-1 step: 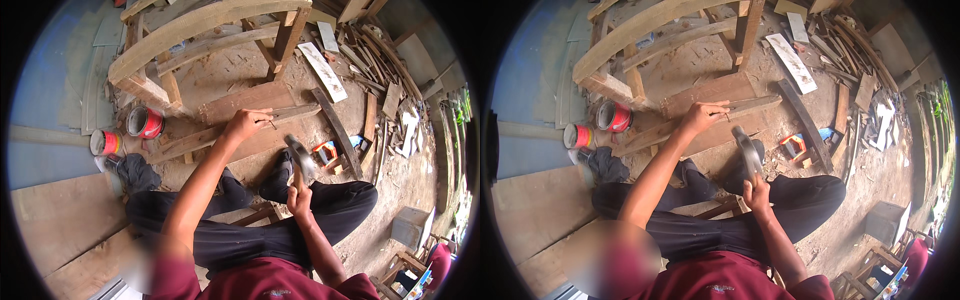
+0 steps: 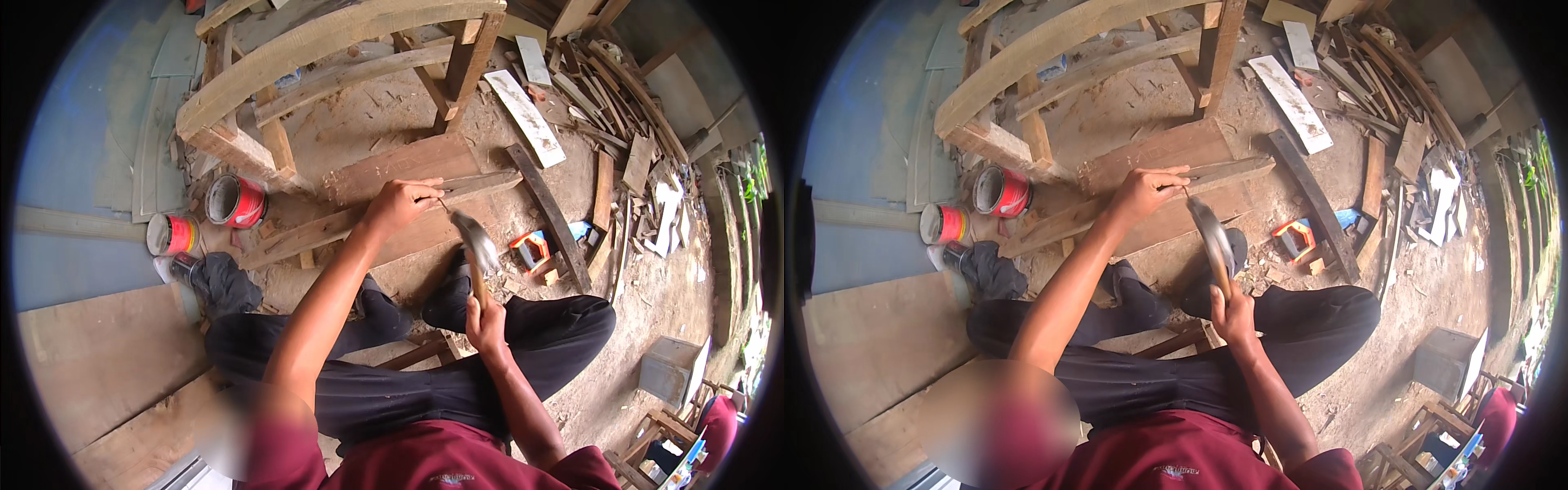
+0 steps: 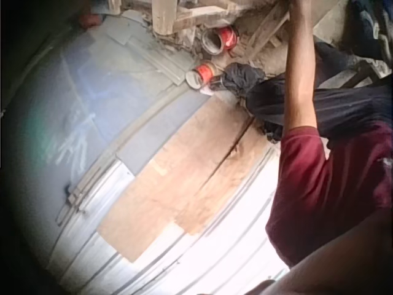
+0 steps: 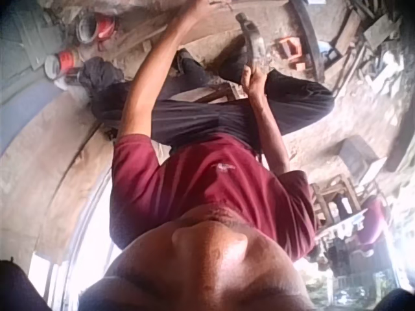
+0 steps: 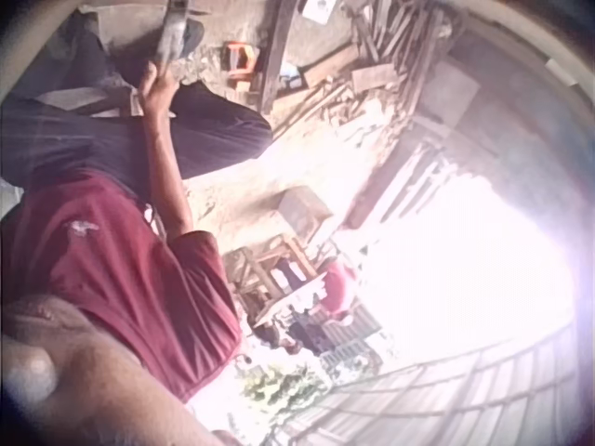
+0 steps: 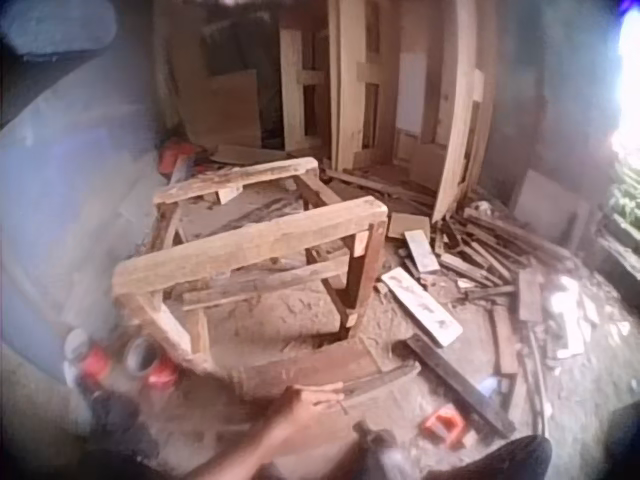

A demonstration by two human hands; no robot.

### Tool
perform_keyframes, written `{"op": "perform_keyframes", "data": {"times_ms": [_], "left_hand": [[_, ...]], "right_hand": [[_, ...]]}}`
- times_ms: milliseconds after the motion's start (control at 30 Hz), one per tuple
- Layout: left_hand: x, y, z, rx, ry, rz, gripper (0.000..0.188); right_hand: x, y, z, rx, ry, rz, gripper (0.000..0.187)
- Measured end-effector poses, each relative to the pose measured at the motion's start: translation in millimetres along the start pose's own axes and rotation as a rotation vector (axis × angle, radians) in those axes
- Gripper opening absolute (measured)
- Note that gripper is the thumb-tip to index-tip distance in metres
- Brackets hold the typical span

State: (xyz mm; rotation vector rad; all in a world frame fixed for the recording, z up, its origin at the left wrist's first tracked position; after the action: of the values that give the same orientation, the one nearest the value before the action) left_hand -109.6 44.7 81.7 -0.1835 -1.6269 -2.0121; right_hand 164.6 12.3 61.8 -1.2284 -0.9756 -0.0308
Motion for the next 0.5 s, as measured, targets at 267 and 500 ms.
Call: {"op": "perform_keyframes", "data": {"times_ms": [267, 500], "left_hand": [[3, -12, 10, 0.286, -0.145, 0.217, 0.080], [3, -20, -2, 0.332, -0.166, 0.493, 0.052]], "right_hand": [[24, -14, 11, -0.107, -0.080, 0.062, 0.041], [36, -36, 22, -0.051, -0.126, 0.054, 0.046]]}}
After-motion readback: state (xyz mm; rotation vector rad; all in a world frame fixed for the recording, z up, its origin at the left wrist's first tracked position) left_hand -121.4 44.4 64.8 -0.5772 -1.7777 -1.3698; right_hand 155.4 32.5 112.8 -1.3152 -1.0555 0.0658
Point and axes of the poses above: each hand's wrist, its own z-axis towards the middle knuckle, its own x-axis out of the back of the hand, y = z × x, the point moved 9 cm from there along z, towards the middle knuckle, and after that the axes turned 10 degrees about -z, right-handed, at the moved point
